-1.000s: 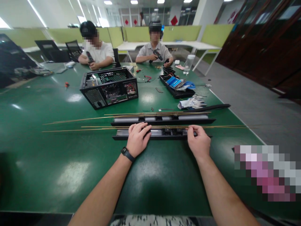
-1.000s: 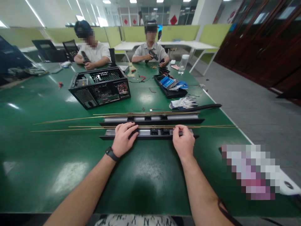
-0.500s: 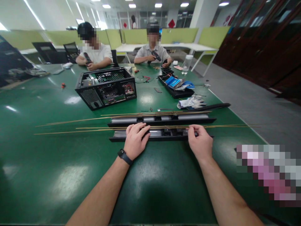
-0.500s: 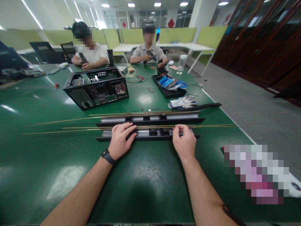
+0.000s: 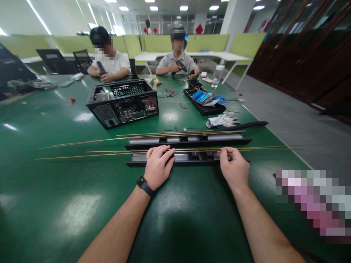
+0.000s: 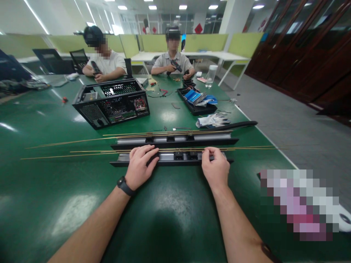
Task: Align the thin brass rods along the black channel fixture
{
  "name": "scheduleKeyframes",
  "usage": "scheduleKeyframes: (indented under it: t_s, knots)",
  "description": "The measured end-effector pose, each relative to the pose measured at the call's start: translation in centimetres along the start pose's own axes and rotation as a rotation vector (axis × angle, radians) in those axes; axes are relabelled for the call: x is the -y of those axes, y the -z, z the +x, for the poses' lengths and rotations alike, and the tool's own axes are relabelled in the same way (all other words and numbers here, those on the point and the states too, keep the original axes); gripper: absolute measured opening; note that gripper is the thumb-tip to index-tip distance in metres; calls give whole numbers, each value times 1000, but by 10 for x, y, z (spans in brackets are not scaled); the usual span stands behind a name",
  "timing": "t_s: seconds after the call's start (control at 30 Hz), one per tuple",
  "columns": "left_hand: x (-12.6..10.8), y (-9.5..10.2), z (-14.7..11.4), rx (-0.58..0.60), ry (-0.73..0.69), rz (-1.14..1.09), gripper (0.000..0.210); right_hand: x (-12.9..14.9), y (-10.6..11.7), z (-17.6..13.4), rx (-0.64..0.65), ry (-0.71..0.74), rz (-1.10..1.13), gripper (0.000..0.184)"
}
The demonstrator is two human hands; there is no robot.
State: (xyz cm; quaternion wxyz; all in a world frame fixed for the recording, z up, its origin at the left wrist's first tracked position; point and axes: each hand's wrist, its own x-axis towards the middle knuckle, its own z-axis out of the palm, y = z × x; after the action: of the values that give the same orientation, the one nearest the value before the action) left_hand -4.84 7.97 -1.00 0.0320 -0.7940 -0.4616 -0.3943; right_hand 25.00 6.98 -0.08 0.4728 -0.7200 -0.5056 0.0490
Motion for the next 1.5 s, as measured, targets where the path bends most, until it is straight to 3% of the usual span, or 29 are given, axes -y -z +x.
scheduleKeyframes:
  t_s: [0.4, 0.83, 1.03, 1.3, 1.5]
  knots:
    - [-6, 5, -4, 36, 50, -7, 28, 4, 4, -2, 7, -78, -16, 35]
    - [-7, 4, -6, 47, 42, 10, 29, 3, 6, -5, 2, -37, -8, 32]
    - [-7, 4, -7, 53, 43, 14, 30, 2, 7, -4, -11, -85, -25, 31]
    - [-6, 3, -7, 46, 26, 12, 31, 9, 0, -14, 64, 101, -29, 36]
    - [-6, 2, -7, 38, 16, 17, 31, 7, 1, -11, 3, 26, -59, 35]
